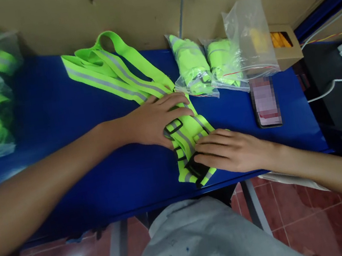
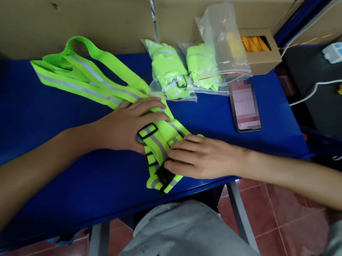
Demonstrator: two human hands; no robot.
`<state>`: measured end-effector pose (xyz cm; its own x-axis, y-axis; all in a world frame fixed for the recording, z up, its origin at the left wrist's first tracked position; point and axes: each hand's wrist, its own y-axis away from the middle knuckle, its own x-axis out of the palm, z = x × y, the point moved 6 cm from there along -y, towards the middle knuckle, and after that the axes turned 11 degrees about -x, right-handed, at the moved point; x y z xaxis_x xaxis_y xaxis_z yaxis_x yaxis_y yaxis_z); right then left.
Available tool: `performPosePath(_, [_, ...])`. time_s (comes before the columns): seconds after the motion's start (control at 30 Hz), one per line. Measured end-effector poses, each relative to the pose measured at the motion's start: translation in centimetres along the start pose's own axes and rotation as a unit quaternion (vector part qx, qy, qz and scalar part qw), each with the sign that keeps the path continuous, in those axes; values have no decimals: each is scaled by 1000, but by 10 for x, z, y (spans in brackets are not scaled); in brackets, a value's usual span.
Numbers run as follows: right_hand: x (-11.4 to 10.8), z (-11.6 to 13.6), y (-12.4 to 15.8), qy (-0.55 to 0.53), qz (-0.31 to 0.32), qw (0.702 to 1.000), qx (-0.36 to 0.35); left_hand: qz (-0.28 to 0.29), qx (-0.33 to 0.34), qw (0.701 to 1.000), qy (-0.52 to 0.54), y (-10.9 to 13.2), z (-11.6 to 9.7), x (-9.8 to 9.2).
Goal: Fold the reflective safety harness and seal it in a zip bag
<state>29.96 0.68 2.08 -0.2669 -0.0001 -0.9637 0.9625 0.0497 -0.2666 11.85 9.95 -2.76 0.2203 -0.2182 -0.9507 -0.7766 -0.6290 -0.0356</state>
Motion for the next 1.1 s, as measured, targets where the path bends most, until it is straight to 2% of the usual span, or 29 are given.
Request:
performPosePath(0.2, [-1, -13, -3, -139, 4, 988, 68, 4, 1, 999, 35, -1, 2, 1])
performPosePath(0.37, [2, -27, -13, -189, 15, 979, 73, 9, 4, 998, 58, -1, 2, 1])
performPosePath(0.5, [10, -40, -22, -164, 23, 984, 72, 4, 7, 999, 46, -1, 0, 0])
performPosePath(0.7, [20, -47, -21, -76, -4, 993, 94, 2, 12, 1000, 23, -1, -1, 1])
performPosePath(0.93, [21, -35, -16, -24, -19, 1000, -3, -9, 17, 999, 28, -1, 1, 2])
performPosePath(1.1, [24, -36, -15, -39, -20, 999, -9, -20, 10, 1000, 14, -1, 2, 3])
